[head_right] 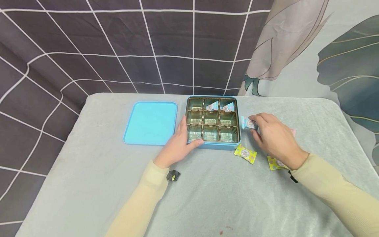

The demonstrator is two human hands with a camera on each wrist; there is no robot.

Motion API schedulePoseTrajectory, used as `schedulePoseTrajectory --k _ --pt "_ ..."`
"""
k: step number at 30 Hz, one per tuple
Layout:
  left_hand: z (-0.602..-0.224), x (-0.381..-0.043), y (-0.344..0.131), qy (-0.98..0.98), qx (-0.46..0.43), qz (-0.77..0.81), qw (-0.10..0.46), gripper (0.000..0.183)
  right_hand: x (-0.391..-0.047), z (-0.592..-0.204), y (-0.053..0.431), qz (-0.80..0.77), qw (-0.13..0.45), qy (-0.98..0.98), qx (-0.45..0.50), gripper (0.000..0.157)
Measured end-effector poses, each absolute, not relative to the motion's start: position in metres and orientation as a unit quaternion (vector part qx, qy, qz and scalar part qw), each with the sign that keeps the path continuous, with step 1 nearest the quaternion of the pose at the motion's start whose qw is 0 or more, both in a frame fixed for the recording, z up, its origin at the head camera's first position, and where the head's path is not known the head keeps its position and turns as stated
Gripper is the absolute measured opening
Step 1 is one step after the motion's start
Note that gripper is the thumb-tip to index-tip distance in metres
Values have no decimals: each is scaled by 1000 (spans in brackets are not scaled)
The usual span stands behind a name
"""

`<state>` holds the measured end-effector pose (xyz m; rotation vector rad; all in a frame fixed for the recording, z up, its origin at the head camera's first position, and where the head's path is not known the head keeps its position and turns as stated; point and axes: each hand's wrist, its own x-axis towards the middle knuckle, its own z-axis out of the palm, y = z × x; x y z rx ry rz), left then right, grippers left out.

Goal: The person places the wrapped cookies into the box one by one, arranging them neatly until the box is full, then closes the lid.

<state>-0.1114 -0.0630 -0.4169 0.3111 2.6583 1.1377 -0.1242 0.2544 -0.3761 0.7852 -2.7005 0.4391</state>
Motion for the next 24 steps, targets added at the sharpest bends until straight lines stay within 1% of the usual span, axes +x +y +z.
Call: schedulePoseTrajectory --k 13,24 --pt "-416 -111 -63 909 105 386 119 109 -129 -371 245 157 145 -939 270 41" --pt "-417 -111 -63 912 107 379 116 110 -133 -370 245 159 154 -934 280 40"
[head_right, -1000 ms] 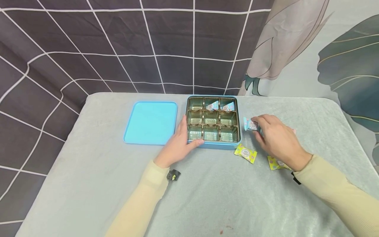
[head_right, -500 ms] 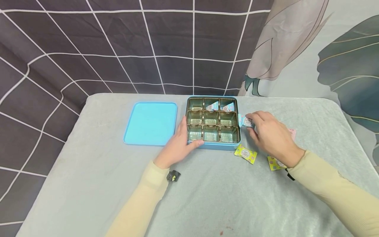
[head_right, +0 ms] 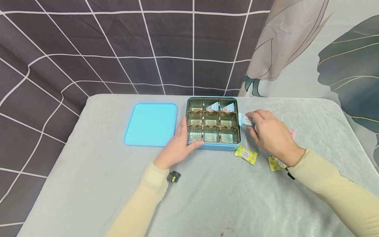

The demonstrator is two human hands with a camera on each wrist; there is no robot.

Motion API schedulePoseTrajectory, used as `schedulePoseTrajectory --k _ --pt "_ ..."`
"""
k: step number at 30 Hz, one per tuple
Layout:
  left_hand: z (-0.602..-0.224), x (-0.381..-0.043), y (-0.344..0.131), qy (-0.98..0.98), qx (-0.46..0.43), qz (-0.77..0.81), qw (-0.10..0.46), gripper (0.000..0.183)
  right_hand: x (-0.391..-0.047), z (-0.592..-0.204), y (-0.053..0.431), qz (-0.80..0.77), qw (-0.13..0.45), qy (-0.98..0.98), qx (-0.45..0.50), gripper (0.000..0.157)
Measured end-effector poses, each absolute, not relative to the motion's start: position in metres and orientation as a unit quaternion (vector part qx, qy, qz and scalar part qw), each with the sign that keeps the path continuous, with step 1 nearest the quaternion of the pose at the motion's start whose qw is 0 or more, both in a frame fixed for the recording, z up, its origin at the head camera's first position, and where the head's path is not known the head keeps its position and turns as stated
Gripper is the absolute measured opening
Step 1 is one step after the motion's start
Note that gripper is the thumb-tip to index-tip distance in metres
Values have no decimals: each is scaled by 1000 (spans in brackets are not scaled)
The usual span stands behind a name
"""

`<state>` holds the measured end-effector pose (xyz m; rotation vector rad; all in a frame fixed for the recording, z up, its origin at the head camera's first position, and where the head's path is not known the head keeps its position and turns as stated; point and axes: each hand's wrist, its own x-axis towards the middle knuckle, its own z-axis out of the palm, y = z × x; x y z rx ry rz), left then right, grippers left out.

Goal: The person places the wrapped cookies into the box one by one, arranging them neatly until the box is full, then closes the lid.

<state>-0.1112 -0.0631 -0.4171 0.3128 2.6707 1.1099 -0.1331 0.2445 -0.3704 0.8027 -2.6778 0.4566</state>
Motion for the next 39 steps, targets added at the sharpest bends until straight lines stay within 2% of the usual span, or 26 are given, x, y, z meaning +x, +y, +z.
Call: schedulePoseTrajectory --k 39 --pt "-415 -111 -62 911 104 381 121 109 -134 -370 242 155 154 -937 271 41"
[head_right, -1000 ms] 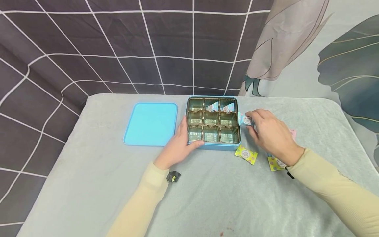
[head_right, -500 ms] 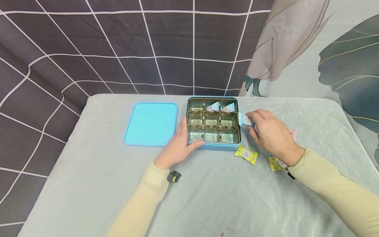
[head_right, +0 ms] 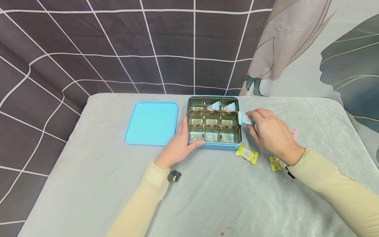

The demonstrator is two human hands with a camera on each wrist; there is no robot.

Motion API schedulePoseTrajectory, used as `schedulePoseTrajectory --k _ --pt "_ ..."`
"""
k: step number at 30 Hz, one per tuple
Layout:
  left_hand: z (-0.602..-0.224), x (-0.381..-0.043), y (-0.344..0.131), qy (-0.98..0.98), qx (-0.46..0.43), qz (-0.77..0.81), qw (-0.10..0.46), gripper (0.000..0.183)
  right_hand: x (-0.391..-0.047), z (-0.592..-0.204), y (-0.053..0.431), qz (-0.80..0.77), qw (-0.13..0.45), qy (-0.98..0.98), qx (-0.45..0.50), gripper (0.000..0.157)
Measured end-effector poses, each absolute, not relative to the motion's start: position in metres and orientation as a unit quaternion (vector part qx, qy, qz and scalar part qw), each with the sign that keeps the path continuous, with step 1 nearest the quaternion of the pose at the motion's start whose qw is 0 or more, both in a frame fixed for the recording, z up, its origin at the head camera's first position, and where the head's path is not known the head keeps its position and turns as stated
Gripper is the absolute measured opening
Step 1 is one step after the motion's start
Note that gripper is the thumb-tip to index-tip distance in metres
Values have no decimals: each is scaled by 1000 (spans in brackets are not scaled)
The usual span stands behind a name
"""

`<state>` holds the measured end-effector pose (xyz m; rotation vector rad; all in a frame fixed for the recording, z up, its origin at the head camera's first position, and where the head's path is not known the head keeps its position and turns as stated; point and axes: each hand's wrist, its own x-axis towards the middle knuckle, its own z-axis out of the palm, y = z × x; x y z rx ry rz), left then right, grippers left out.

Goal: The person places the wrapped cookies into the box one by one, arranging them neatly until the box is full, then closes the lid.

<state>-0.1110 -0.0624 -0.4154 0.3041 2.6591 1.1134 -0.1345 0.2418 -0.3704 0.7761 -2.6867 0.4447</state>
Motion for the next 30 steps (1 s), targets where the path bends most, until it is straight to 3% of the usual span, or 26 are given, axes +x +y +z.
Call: schedulePoseTrajectory --k 30 --pt "-418 -111 -63 912 107 380 111 110 -141 -366 228 162 152 -934 281 39"
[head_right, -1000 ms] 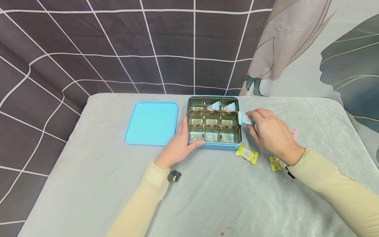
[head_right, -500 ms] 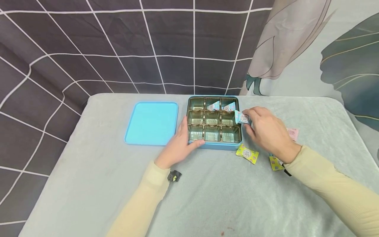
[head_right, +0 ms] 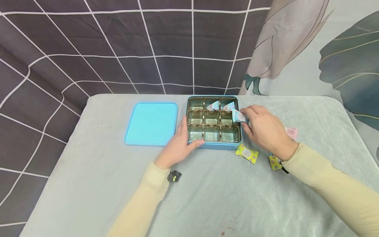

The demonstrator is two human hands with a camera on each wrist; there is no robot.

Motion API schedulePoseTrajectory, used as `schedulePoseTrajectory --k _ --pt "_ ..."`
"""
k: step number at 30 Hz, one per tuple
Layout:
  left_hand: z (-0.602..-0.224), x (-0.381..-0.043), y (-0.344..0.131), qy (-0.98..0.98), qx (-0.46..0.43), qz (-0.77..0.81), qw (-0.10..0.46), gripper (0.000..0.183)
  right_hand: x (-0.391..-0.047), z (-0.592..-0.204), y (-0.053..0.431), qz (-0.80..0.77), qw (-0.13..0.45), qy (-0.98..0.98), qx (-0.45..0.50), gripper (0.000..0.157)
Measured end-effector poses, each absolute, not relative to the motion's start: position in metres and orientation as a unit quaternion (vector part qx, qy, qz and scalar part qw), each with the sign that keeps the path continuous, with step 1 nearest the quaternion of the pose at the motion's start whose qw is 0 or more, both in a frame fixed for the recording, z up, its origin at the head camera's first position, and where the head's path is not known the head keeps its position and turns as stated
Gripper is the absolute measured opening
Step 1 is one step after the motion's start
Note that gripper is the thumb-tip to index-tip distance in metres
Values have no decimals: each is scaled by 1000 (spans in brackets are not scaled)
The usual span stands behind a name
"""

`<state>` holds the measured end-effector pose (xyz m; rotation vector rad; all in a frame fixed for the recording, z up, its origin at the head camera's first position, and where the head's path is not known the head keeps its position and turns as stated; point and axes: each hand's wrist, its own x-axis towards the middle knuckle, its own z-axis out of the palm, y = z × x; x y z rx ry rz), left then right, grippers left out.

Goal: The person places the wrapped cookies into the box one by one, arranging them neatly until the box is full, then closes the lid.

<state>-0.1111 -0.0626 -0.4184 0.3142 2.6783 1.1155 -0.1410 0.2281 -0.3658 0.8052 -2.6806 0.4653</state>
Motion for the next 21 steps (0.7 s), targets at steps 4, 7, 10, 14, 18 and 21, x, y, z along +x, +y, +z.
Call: schedulePoseTrajectory --k 4,7,10,14,18,21 --pt "-418 -111 -62 913 108 378 109 110 -142 -364 226 162 151 -934 280 39" --pt "-418 -111 -62 914 110 377 107 110 -142 -363 223 165 151 -934 280 39" --pt "-418 -111 -62 914 110 375 107 110 -143 -361 218 165 149 -934 279 39" --pt "-417 -111 -63 914 109 375 108 110 -145 -359 210 166 143 -936 275 39" --pt "-417 -111 -62 913 108 377 109 109 -147 -358 203 176 146 -933 277 39" --pt "-417 -111 -62 913 108 378 110 110 -149 -356 197 181 149 -931 279 38"
